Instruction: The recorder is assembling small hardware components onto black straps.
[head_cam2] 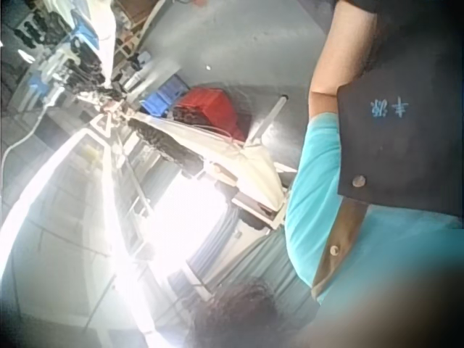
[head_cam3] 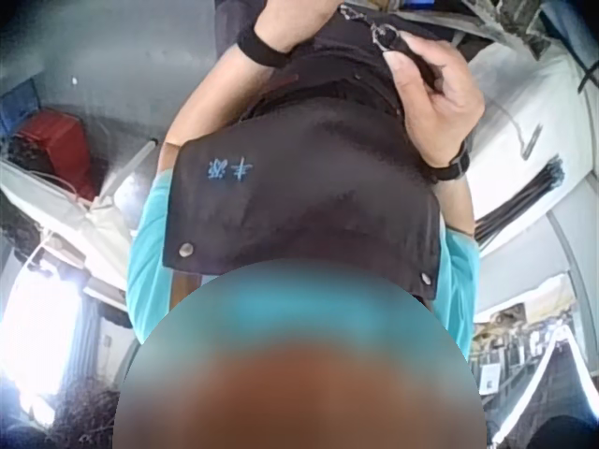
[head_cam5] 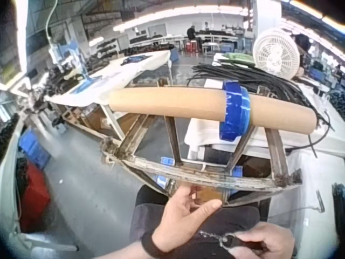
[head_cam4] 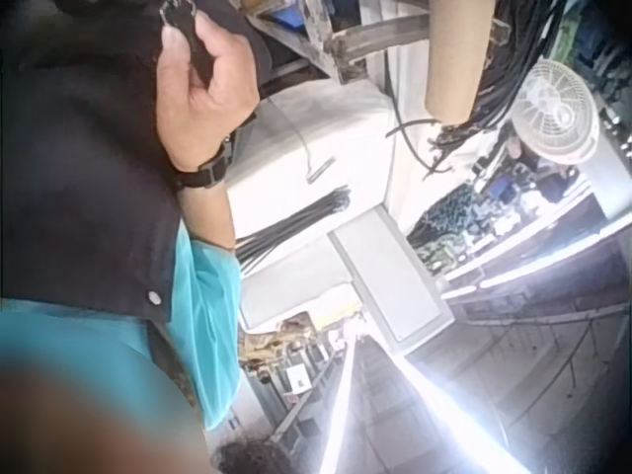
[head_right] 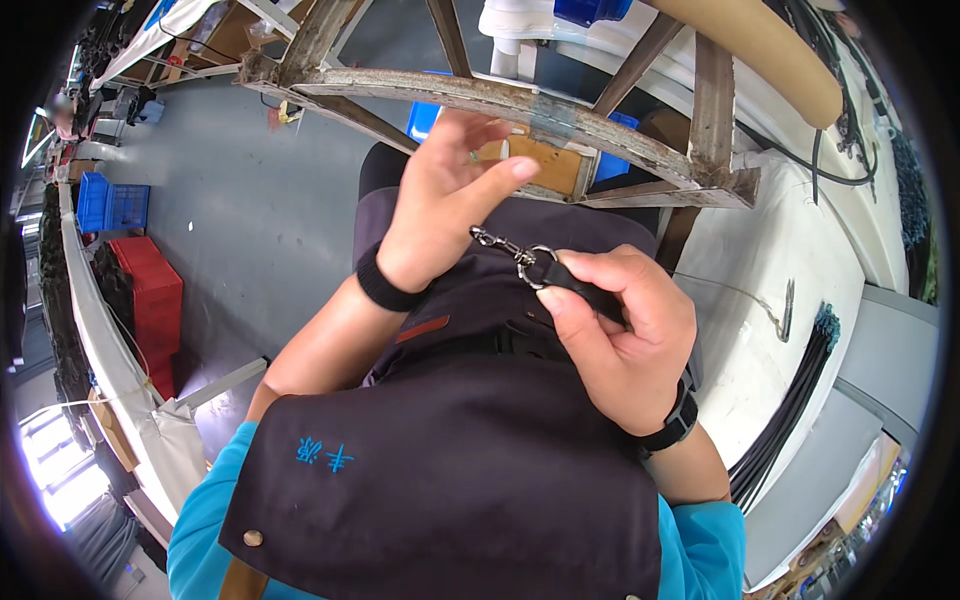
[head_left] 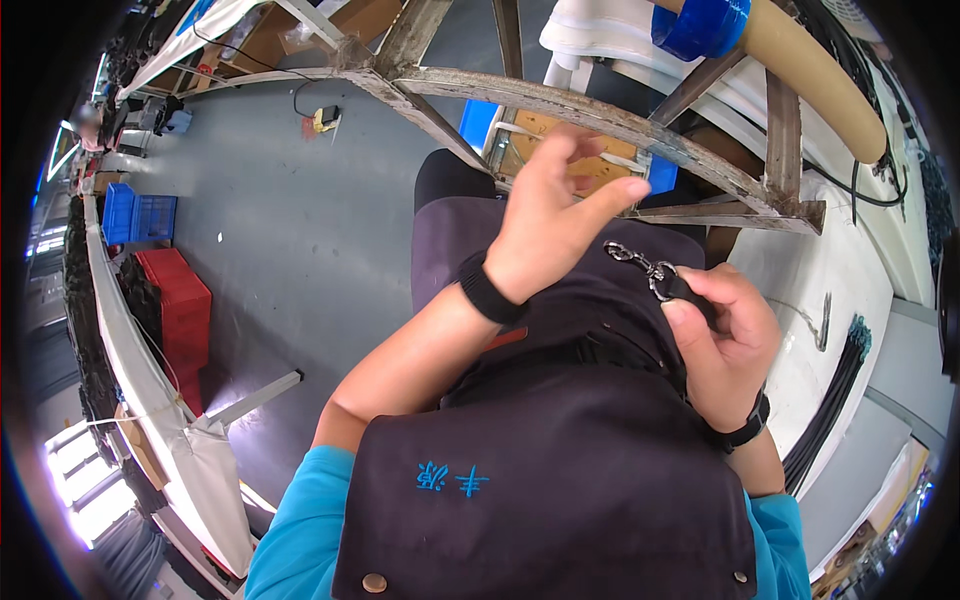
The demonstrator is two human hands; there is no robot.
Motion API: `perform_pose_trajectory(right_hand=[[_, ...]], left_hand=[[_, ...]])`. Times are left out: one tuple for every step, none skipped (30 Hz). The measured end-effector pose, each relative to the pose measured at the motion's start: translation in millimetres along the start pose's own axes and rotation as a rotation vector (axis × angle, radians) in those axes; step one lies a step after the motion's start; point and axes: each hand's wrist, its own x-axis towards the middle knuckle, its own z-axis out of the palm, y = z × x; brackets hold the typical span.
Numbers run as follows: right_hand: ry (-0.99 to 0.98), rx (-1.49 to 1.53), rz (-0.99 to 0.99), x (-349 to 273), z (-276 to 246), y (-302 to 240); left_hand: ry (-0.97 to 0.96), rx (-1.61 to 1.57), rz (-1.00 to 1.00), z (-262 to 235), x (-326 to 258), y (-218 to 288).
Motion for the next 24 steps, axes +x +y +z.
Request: perform_pose_trajectory(right_hand=[[0.024, -0.006, 0.000, 1.0, -0.8, -0.4], [0.026, -0.007, -0.002, 1.3, -2.0, 0.2], [0.038, -0.017, 0.006, 1.2, -3.3, 1.2], [0.054, -0.032, 0.017, 1.9, -5.1, 2.1], [0.059, -0.035, 0.015, 3.6, -5.6, 2.6], [0.054, -0.036, -0.001, 6.5, -4.8, 3.2], [0.047, -0.034, -0.014, 8.5, -3.7, 4.0], [0.045, -0.029, -0.012, 10.2, -2.3, 4.7], [0.025, -0.020, 0.005, 12.4, -0.9, 5.1], [0.000, -0.007, 0.017, 14.4, 1.6, 4.0], [-0.010, 0.003, 0.014, 15.9, 3.8, 3.9], [-0.009, -0.038, -0.050, 17.2, 5.5, 4.0], [-0.005, -0.080, -0.117, 19.4, 7.4, 4.9], [-0.011, -0.072, -0.122, 20.3, 8.7, 5.3], [-0.012, -0.092, -0.123, 20.5, 9.5, 5.4], [-0.011, -0.113, -0.123, 20.7, 10.0, 4.9], [-0.014, -0.110, -0.126, 21.9, 10.9, 3.1], [-0.033, -0.133, -0.135, 23.3, 11.7, 0.4], [-0.050, -0.162, -0.141, 23.4, 11.7, -1.5], [-0.048, -0.165, -0.140, 22.9, 12.2, -2.1], [-0.049, -0.193, -0.149, 22.5, 12.8, -2.3], [-0.049, -0.220, -0.160, 22.5, 13.6, -2.3], [-0.047, -0.223, -0.159, 21.9, 14.1, -1.5], [-0.039, -0.261, -0.177, 20.9, 14.8, -0.3]], left_hand=[[-0.077, -0.095, -0.038, 5.1, 6.3, 1.0], [-0.153, -0.188, -0.076, 7.8, 9.7, 4.3], [-0.194, -0.243, -0.182, 6.7, 6.3, 11.0], [-0.200, -0.246, -0.180, 6.3, 1.6, 12.5], [-0.168, -0.192, -0.225, 5.8, -3.8, 13.2], [-0.134, -0.137, -0.271, 4.5, -9.7, 13.3], [-0.142, -0.153, -0.237, 1.8, -17.7, 11.5], [-0.138, -0.149, -0.240, -0.5, -26.1, 16.2], [-0.141, -0.202, -0.242, -2.3, -33.8, 23.2], [-0.137, -0.253, -0.240, -4.8, -41.1, 29.7], [-0.152, -0.344, -0.246, -5.2, -46.3, 32.4], [-0.139, -0.337, -0.245, -7.2, -51.5, 33.3], [-0.158, -0.384, -0.290, -9.9, -54.7, 32.1], [-0.178, -0.432, -0.334, -11.9, -57.5, 32.0], [-0.182, -0.418, -0.337, -12.0, -59.6, 34.4], [-0.176, -0.415, -0.334, -13.1, -62.7, 35.9], [-0.185, -0.455, -0.368, -14.0, -65.6, 37.2], [-0.196, -0.497, -0.404, -14.8, -67.4, 38.2], [-0.197, -0.478, -0.432, -15.6, -67.7, 42.9], [-0.201, -0.481, -0.433, -16.6, -68.3, 46.2], [-0.174, -0.495, -0.450, -17.4, -69.1, 48.7], [-0.146, -0.508, -0.466, -17.7, -69.6, 49.8], [-0.149, -0.510, -0.466, -17.0, -71.5, 47.4], [-0.133, -0.477, -0.390, -16.2, -74.4, 42.8]])
